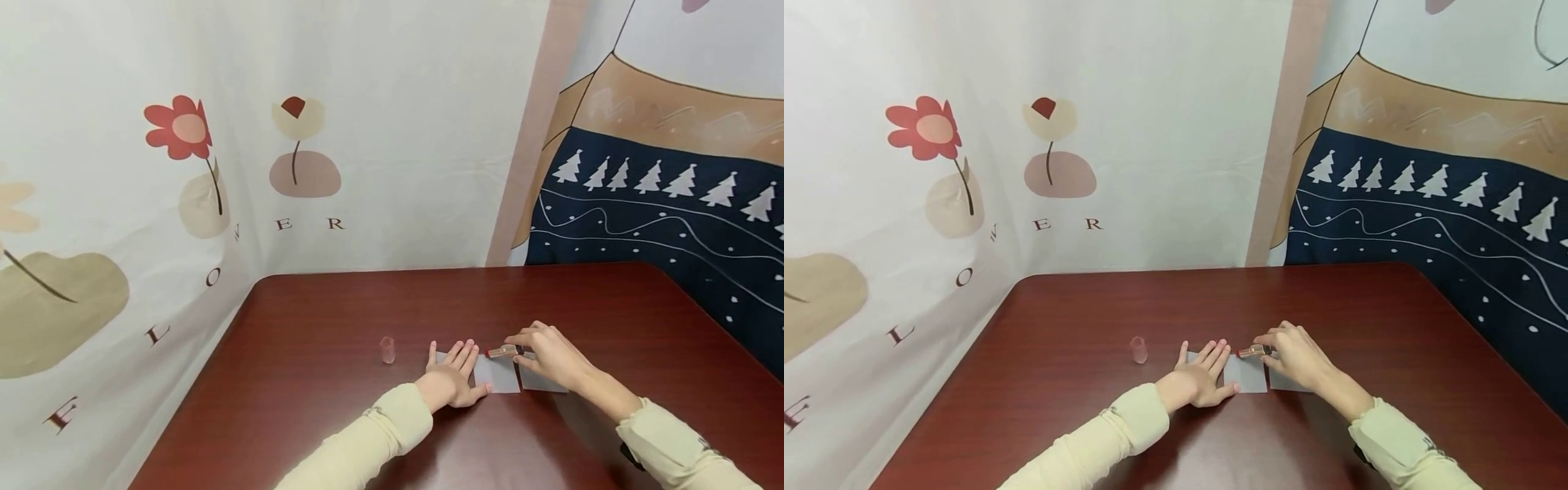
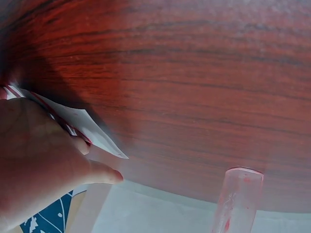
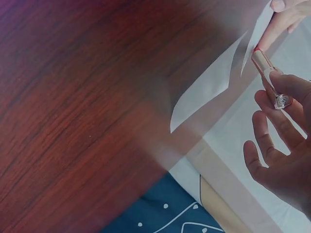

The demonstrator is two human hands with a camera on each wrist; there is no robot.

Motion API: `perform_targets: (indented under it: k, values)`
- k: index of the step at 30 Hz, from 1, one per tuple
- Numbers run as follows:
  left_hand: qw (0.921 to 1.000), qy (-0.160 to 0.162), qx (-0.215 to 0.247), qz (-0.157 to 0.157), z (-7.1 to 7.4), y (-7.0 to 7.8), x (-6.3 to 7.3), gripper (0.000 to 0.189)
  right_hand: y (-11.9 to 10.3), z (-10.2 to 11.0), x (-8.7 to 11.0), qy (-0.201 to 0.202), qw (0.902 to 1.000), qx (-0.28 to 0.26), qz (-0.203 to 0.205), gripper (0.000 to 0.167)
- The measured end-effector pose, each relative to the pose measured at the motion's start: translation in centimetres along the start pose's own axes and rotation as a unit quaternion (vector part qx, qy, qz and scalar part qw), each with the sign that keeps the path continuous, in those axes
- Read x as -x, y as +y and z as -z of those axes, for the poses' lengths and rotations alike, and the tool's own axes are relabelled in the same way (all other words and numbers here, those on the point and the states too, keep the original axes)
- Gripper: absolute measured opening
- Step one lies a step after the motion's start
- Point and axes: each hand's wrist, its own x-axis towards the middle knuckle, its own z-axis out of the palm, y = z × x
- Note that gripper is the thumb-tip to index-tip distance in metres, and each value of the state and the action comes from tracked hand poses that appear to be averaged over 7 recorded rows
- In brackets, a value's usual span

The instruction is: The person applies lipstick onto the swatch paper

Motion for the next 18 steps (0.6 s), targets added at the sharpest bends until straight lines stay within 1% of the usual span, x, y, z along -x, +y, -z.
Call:
perform_targets:
  k: [4,11,15,18]
  values:
    - [1.0,0.004,0.003,-0.006,-0.6,-0.2,-0.5,0.074,0.0,-0.2,0.0,0.006,0.9999,0.011,0.004,0.027]
    - [0.9998,0.016,-0.01,-0.01,-0.3,-0.4,-1.0,0.073,-0.1,-0.1,-0.6,0.031,0.9988,0.036,0.007,0.027]
    - [0.9997,0.017,-0.003,-0.018,-0.7,-0.3,-1.2,0.074,0.0,-0.2,-0.5,0.02,0.9987,0.047,0.006,0.026]
    - [0.9996,0.021,-0.008,-0.016,-0.9,-0.2,-1.2,0.074,0.0,-0.3,-0.3,0.008,0.9988,0.048,0.008,0.026]
